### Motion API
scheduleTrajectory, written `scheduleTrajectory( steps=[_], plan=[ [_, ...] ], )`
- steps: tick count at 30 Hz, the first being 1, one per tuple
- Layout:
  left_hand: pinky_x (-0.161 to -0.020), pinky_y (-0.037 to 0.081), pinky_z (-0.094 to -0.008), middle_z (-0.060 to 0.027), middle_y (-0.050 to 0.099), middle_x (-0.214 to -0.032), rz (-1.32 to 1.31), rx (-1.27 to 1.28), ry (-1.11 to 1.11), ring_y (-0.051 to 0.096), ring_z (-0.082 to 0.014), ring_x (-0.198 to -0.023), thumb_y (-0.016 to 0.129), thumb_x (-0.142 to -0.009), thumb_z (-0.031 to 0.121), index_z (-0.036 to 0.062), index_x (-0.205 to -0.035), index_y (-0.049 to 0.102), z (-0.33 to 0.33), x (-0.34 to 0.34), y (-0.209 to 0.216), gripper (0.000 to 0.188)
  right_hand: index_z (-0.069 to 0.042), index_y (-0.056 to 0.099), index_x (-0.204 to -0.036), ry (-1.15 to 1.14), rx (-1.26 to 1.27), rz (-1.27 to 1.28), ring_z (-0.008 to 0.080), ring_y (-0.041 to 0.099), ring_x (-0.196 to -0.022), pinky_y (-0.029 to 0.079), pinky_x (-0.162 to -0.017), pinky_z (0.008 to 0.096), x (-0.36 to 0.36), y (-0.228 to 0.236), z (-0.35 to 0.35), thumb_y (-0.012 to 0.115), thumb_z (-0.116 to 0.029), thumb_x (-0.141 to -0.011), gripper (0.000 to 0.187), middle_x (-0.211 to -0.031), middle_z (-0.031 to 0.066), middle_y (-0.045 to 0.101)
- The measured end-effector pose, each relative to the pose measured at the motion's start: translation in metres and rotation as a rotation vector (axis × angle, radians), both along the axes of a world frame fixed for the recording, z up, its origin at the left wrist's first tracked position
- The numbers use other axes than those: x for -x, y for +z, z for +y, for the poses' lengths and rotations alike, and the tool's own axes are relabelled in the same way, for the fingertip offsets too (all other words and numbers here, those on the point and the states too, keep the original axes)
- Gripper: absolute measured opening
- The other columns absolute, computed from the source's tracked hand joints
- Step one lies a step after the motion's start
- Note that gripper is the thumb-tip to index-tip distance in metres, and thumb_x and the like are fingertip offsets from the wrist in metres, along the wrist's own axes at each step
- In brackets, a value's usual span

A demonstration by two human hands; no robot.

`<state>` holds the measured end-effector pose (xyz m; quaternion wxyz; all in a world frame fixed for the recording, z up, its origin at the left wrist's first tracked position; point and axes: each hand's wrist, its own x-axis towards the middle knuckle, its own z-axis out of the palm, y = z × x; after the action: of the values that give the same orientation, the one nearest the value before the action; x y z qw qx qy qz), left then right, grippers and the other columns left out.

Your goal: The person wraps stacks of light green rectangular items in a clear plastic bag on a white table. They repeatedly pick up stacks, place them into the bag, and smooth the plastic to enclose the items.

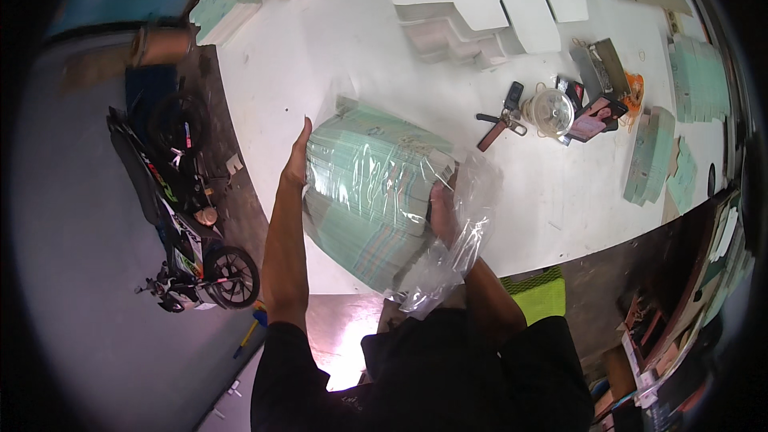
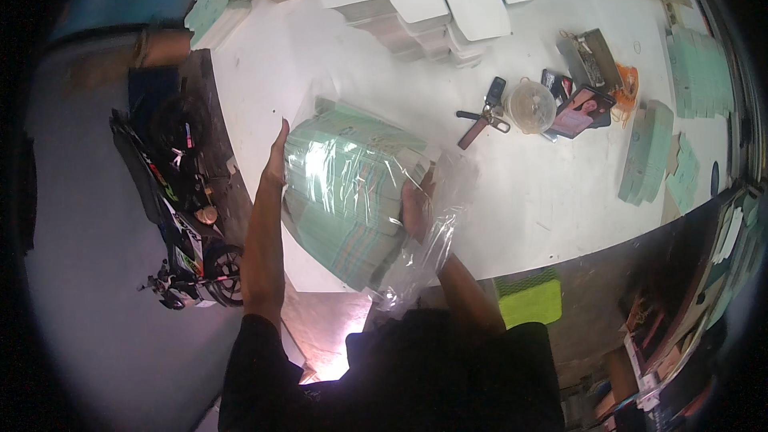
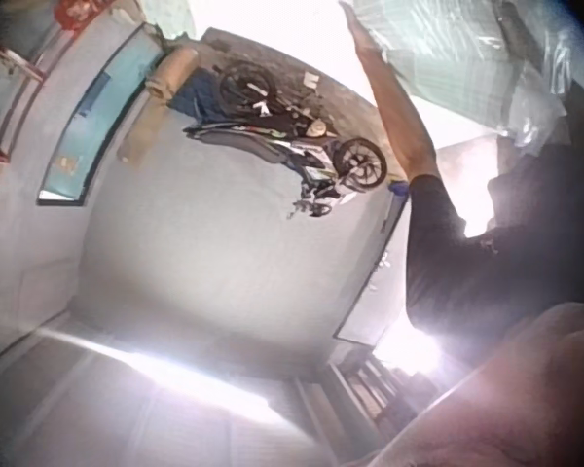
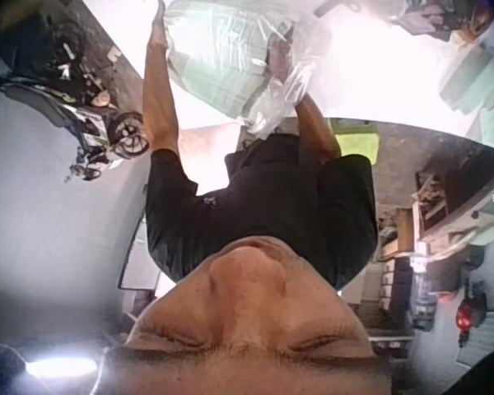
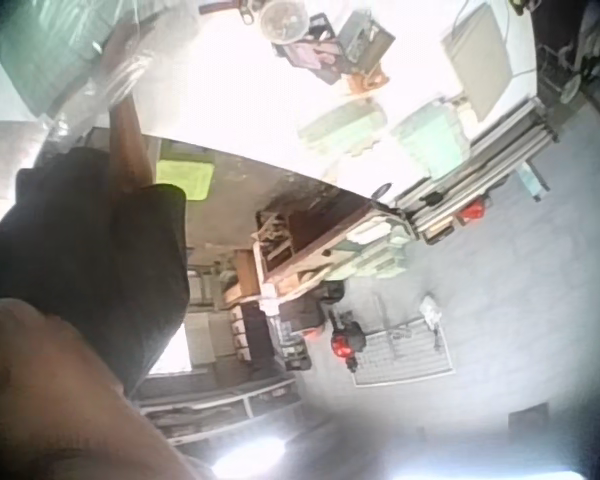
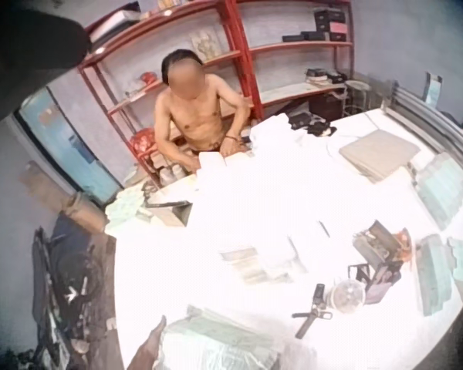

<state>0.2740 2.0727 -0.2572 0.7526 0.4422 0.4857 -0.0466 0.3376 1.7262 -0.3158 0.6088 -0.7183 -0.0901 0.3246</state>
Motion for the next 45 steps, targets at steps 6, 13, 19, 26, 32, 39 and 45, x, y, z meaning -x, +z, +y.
scheduleTrajectory(
  steps=[6,13,19,26,32,39,45],
  plan=[
    [-0.120,0.034,-0.0424,-0.0205,0.046,-0.156,0.056,-0.026,-0.241,0.044,-0.0307,-0.143,0.037,-0.098,0.079,-0.0062,-0.156,0.036,0.003,0.027,0.024,0.103,0.000,0.022,-0.160,0.016,-0.045,0.077,0.0352,0.031,-0.149,0.022,-0.125,0.0439,-0.005,0.018,-0.040,0.046,-0.031,-0.109,0.064,-0.160,0.0249,0.031],
    [-0.125,0.027,-0.0449,-0.0200,0.035,-0.164,0.205,0.074,-0.224,0.033,-0.0313,-0.152,0.037,-0.099,0.077,0.0009,-0.162,0.029,-0.018,0.141,0.013,0.099,0.000,0.026,-0.158,-0.046,0.018,0.149,0.0348,0.035,-0.146,0.026,-0.123,0.0436,0.140,0.027,-0.059,0.050,-0.027,-0.107,0.063,-0.158,0.0243,0.034],
    [-0.122,0.033,-0.0417,-0.0177,0.042,-0.160,0.106,0.010,-0.141,0.042,-0.0282,-0.145,0.037,-0.103,0.072,0.0022,-0.161,0.032,-0.033,0.140,0.013,0.091,0.000,0.029,-0.156,-0.036,-0.006,0.126,0.0346,0.038,-0.143,0.029,-0.121,0.0434,0.148,0.003,-0.051,0.053,-0.024,-0.105,0.062,-0.156,0.0239,0.036],
    [-0.121,0.033,-0.0452,-0.0175,0.037,-0.163,-0.010,0.093,-0.152,0.039,-0.0284,-0.148,0.038,-0.102,0.072,0.0038,-0.163,0.027,-0.027,0.149,0.020,0.092,0.001,0.033,-0.154,-0.013,-0.100,0.126,0.0342,0.041,-0.139,0.032,-0.119,0.0432,0.135,-0.024,-0.045,0.057,-0.020,-0.102,0.061,-0.154,0.0233,0.038],
    [-0.125,0.025,-0.0496,-0.0157,0.023,-0.170,0.004,-0.055,-0.218,0.027,-0.0326,-0.154,0.040,-0.102,0.071,0.0061,-0.166,0.018,-0.036,0.197,-0.007,0.093,0.001,0.036,-0.153,-0.065,-0.124,0.145,0.0340,0.044,-0.137,0.035,-0.117,0.0430,0.201,-0.041,-0.043,0.060,-0.017,-0.100,0.060,-0.152,0.0228,0.040],
    [-0.125,0.025,-0.0491,-0.0136,0.030,-0.168,-0.055,-0.048,-0.142,0.033,-0.0331,-0.151,0.038,-0.103,0.070,0.0079,-0.165,0.023,-0.063,0.191,0.007,0.089,0.001,0.039,-0.151,-0.076,-0.159,0.103,0.0336,0.048,-0.133,0.038,-0.115,0.0427,0.191,-0.061,-0.036,0.064,-0.013,-0.098,0.060,-0.150,0.0223,0.042],
    [-0.127,0.020,-0.0437,-0.0169,0.035,-0.165,-0.173,-0.135,0.011,0.030,-0.0318,-0.153,0.036,-0.104,0.068,-0.0015,-0.161,0.029,-0.070,0.202,0.000,0.090,0.002,0.042,-0.149,-0.075,-0.099,-0.080,0.0334,0.051,-0.131,0.041,-0.114,0.0425,0.167,-0.056,-0.074,0.067,-0.009,-0.096,0.059,-0.148,0.0218,0.044]
  ],
)
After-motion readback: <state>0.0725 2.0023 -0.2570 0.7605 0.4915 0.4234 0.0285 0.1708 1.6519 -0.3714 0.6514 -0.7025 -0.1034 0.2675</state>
